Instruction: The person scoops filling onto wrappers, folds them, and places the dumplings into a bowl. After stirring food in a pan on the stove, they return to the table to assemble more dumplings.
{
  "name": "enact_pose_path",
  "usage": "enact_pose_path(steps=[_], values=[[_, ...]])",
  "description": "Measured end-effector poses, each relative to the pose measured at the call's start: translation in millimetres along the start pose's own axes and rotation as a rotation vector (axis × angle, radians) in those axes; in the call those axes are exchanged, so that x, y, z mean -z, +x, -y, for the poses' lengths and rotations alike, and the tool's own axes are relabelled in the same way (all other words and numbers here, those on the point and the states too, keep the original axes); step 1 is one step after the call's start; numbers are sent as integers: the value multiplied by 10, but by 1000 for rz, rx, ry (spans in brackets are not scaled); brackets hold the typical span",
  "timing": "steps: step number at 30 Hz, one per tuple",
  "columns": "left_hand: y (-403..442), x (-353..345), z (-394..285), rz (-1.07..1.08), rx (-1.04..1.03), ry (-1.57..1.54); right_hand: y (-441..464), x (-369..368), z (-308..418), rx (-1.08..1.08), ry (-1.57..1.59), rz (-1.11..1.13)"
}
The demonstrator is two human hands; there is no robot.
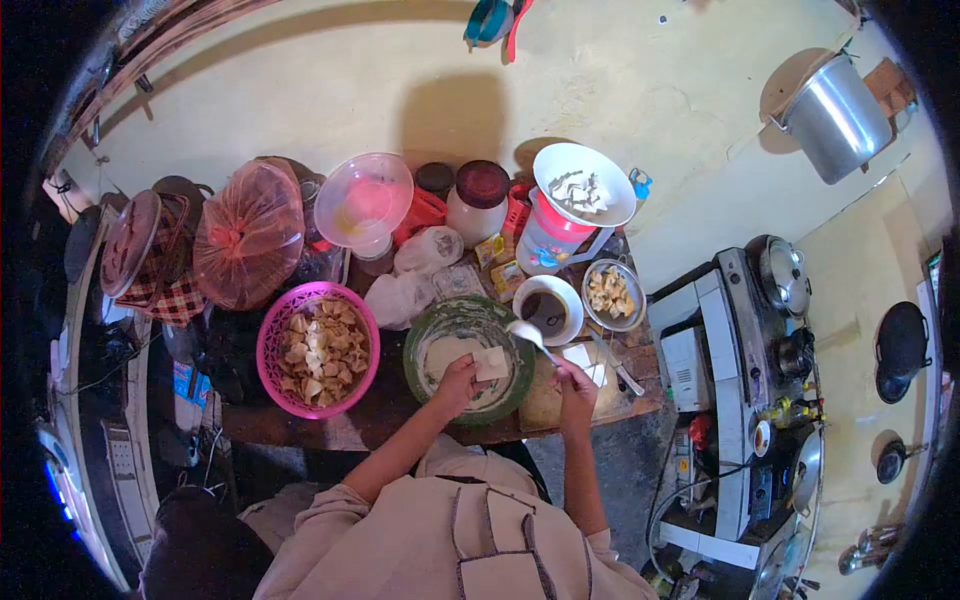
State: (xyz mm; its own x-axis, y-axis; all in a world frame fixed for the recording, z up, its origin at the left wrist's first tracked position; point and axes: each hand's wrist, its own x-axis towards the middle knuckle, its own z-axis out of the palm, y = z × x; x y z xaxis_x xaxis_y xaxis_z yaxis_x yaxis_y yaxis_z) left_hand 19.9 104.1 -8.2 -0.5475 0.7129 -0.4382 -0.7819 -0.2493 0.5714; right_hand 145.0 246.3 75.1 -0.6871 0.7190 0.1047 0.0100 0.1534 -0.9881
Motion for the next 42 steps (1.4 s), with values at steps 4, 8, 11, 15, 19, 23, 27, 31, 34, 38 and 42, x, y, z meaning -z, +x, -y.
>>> enact_pose_path(steps=[4, 8, 11, 15, 19, 23, 27, 31, 34, 38, 42], values=[[39, 142, -83, 11, -94, -135, -28, 136, -255, 6, -634, -23], [-91, -8, -337, 11, -10, -55, -176, -136, -1, 195, -1237, 37], [-90, -56, -390, 139, 70, 88, -126, -250, 195, 441, -957, -50], [-193, -299, -549, 235, 50, 226, -81, -222, 182, 751, -848, 10], [-263, -463, -655, 280, 60, 260, -25, -223, 377, 764, -795, 81], [-258, -479, -588, 256, -27, 360, 42, -282, 377, 706, -635, 62], [-290, -489, -502, 229, -142, 281, 69, -465, 300, 524, -329, -40], [-344, -518, -501, 187, -191, 235, 94, -581, 307, 416, -222, -34], [-326, -495, -503, 217, -269, 370, 92, -608, 319, 347, -171, -2], [-385, -542, -670, 243, -192, 360, 68, -543, 125, 122, 250, 99], [-287, -378, -800, 346, -40, 421, 120, -417, 261, 415, -127, 155]])
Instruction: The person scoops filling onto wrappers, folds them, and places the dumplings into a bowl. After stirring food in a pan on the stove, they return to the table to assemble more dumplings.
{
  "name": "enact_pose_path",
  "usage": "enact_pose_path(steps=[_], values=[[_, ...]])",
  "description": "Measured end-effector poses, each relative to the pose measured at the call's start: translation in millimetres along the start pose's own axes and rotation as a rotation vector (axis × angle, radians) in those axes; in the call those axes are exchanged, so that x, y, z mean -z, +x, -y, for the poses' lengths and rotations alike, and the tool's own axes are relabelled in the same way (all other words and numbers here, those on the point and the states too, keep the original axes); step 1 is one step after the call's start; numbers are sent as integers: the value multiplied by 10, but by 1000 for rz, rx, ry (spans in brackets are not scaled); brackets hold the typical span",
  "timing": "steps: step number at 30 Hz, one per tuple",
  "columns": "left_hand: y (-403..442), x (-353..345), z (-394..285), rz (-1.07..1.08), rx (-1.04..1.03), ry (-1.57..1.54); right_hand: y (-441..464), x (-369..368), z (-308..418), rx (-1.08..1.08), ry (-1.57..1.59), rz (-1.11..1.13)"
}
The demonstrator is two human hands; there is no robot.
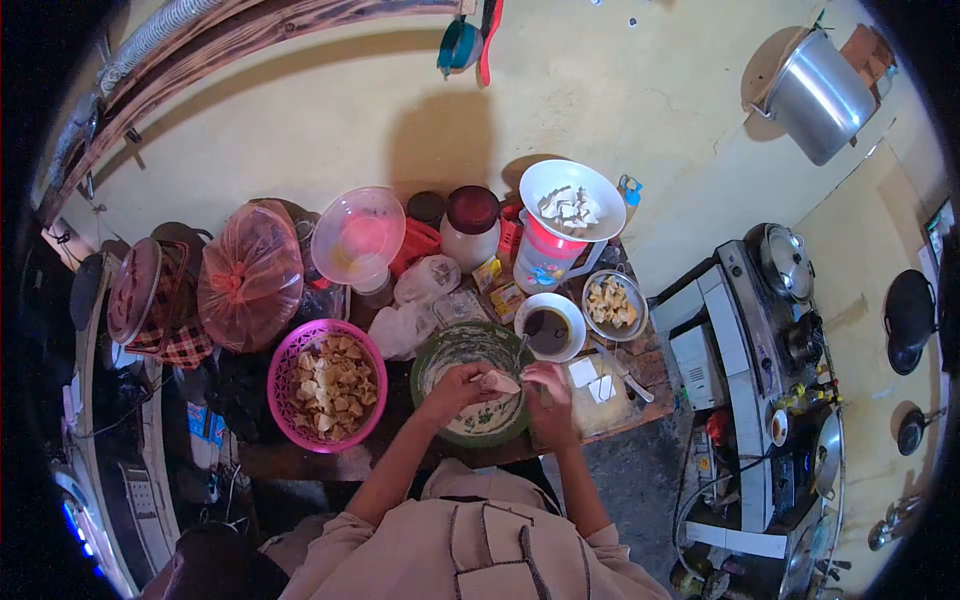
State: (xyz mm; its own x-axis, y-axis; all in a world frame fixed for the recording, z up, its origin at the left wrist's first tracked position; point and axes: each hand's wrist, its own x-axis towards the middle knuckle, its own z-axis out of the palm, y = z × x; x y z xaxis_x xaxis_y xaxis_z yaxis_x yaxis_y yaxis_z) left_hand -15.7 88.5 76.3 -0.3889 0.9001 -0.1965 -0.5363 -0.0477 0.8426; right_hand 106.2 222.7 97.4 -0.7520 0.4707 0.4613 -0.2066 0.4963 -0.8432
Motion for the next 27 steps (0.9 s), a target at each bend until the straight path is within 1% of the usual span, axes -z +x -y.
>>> enact_pose_path(steps=[2, 5, 8, 11, 14, 17, 20, 23, 26, 27], values=[[14, 66, -29, 73, 48, 9, 19, 30, 19, 120, -87, 72], [-33, -15, -140, 5, 3, -19, -28, 21, 45, 102, -124, 106], [-62, -153, -164, -127, -59, -207, -16, 8, 78, 206, -206, 74], [-33, -222, 26, -234, -124, -491, 52, -100, 174, 276, -229, -46], [37, -234, 267, -311, -216, -581, 32, -224, 161, 151, -57, -111], [17, -336, 238, -403, -268, -514, 72, -235, 189, 132, -5, -80], [-20, -466, 145, -511, -292, -372, 38, -237, 132, 106, 12, -85], [30, -456, 219, -474, -397, -178, -94, -310, -17, -76, 209, -188], [-2, -539, 107, -519, -496, 157, -41, -322, 79, -197, 388, -266], [3, -539, 114, -533, -492, 144, -25, -308, 116, -241, 382, -263]])
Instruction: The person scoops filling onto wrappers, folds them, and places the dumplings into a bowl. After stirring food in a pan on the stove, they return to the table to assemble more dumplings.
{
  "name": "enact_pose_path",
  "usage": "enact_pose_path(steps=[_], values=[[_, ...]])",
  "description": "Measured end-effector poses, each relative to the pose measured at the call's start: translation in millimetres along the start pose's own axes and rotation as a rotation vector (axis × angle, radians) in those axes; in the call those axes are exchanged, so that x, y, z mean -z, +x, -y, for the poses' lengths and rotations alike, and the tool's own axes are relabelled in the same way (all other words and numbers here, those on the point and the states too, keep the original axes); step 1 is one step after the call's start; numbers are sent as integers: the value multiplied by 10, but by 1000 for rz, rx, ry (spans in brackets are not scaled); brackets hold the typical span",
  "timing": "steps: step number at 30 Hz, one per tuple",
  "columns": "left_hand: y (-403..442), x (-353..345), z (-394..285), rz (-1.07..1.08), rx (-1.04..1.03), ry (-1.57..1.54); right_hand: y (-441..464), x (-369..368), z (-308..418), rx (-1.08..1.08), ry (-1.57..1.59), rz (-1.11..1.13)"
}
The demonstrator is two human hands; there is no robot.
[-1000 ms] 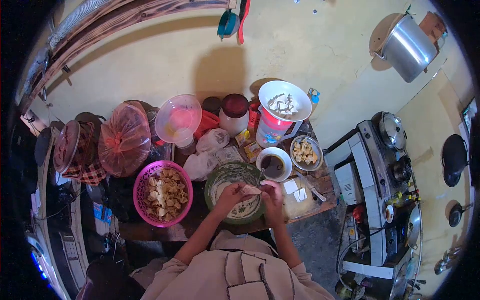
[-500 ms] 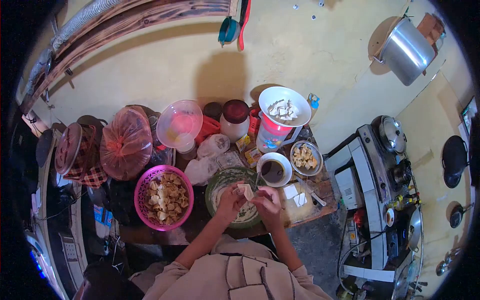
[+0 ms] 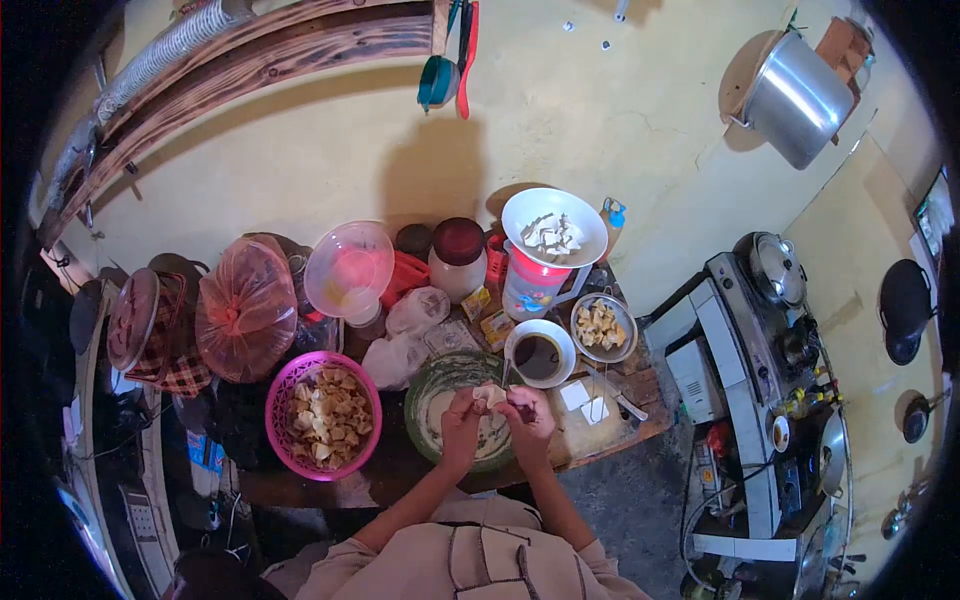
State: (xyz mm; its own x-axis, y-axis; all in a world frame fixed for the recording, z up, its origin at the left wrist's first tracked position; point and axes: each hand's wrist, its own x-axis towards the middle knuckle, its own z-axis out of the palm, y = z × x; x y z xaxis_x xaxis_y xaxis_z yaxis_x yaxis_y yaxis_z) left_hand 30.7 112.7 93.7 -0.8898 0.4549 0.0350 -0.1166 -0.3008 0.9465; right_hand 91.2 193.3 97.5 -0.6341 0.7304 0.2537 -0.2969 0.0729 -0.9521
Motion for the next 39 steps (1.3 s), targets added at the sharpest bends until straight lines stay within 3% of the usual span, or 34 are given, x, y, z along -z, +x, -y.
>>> enact_pose_path(steps=[2, 5, 8, 14, 23, 26, 29, 32, 39], values=[[-13, 9, 27, -34, 17, -11, 9, -7, 58, -88, -22, -13], [3, 15, 81, -111, -45, -122, 14, 21, -1, -7, 13, 17], [-22, -48, -128, -175, -81, -138, 13, 11, 22, -71, 64, 15], [104, 168, 18, 13, -278, 137, 19, -11, 38, -74, 41, -17], [125, 280, 88, 187, -60, -171, 42, 21, -46, -142, 75, -62], [119, 282, 199, 170, -191, -73, 55, 45, -25, -136, 46, -56], [36, 130, 57, -23, -16, -96, 43, 94, -67, -113, -121, -22], [36, 96, -1, -48, 174, -113, 51, 79, -4, -194, -172, -10], [124, 196, 158, 109, -52, 70, 106, 135, -158, -183, -174, 35]])
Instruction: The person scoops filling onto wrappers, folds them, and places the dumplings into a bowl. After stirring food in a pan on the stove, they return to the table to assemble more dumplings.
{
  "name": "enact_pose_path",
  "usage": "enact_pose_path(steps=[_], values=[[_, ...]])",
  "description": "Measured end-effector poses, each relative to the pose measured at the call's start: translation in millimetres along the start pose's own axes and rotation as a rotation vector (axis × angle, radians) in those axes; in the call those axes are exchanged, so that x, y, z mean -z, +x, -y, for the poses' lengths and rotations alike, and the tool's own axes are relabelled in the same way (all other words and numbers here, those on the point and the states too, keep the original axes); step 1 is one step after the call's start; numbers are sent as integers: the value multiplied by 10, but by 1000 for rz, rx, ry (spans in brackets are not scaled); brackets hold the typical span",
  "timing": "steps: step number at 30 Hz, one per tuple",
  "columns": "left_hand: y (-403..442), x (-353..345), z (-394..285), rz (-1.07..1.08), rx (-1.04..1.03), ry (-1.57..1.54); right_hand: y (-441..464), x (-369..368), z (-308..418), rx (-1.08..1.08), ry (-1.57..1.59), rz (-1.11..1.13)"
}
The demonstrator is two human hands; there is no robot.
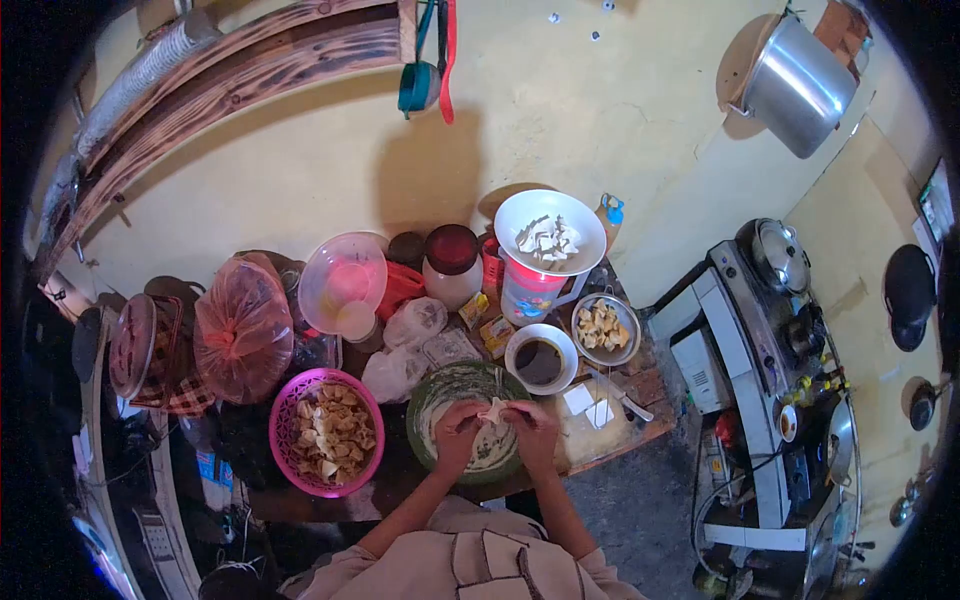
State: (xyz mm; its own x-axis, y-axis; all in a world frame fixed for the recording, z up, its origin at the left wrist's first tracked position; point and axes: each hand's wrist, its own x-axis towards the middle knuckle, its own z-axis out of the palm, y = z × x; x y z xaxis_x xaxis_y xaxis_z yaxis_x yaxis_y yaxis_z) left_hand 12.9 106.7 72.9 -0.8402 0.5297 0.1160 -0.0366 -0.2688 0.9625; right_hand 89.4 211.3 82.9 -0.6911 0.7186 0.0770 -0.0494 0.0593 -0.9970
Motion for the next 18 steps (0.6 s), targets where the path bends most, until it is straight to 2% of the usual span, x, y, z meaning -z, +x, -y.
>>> enact_pose_path(steps=[5, 8, 11, 14, 18], values=[[84, 44, -5, 43, -10, 21, 56, -33, 232, -35, 170, 19], [80, 50, -53, 16, -21, 135, 63, -10, 163, -55, 222, 89], [73, 42, -121, 28, 10, 93, 33, 4, 227, -141, 215, 118], [68, 37, -234, -4, 166, 31, 28, -4, 184, -90, 273, 144], [51, 95, -236, 67, 135, -31, -1, -3, 192, -100, 224, 133]])
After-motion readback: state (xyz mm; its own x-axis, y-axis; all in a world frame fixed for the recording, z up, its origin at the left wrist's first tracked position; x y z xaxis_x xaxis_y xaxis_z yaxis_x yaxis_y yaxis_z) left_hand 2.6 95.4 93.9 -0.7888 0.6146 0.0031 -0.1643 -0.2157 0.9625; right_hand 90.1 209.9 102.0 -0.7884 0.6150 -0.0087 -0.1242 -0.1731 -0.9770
